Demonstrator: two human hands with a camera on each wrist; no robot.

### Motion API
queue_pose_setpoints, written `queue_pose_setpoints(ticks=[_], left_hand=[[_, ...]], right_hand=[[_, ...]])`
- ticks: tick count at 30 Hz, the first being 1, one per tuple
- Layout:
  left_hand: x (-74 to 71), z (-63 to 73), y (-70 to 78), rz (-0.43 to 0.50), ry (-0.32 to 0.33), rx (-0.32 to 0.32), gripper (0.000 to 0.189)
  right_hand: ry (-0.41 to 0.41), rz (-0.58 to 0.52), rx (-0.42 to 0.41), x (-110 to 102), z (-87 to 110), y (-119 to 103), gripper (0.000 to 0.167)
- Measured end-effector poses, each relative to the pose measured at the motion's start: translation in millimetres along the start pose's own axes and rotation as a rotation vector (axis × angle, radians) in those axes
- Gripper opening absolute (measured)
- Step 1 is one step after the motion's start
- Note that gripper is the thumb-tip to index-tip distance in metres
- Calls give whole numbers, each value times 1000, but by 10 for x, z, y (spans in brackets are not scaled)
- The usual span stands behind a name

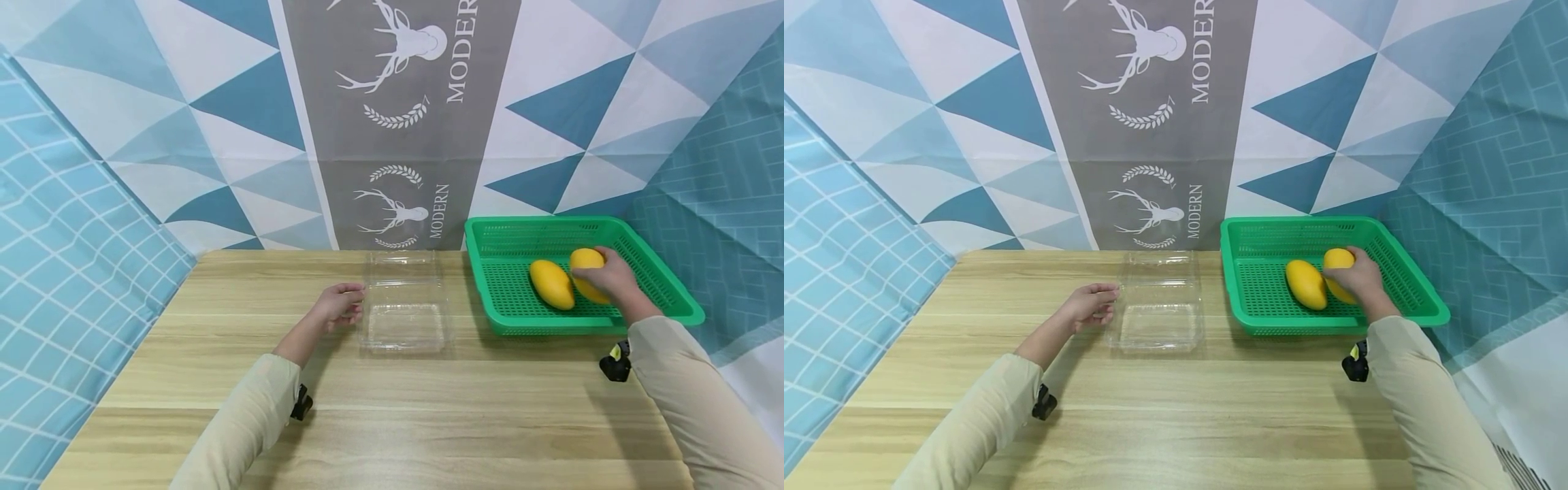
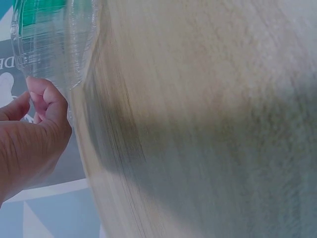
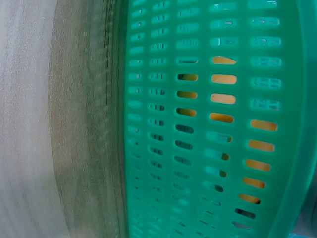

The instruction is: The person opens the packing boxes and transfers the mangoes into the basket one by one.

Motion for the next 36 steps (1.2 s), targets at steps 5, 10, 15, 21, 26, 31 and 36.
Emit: queue_pose_setpoints(ticks=[5,10,15,21,26,31,36], left_hand=[[1,-9,-6,2,-3,-1,41],[-6,-19,-22,3,-7,-4,42],[-10,-24,-24,-2,-5,2,41],[-14,-24,-17,-7,1,7,39],[-17,-29,-25,6,3,0,40],[-22,-35,-28,12,2,0,41],[-10,-35,-21,10,-7,3,42]], right_hand=[[-7,9,15,-8,-12,50,89],[-15,3,30,-5,-50,116,91],[-25,1,39,-11,-66,135,92],[-9,10,42,-21,-84,136,90],[-3,17,45,-20,-86,146,89],[1,21,37,-18,-89,152,88],[11,37,56,-27,-106,182,88]])
Point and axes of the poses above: each hand's wrist, its own z-axis away from the middle knuckle, its own x-axis out of the palm, y = z × x, the point moved 8 cm from there along -z, towards the middle knuckle, and after that the axes turned 2 degrees about -y, right-handed, at the moved point
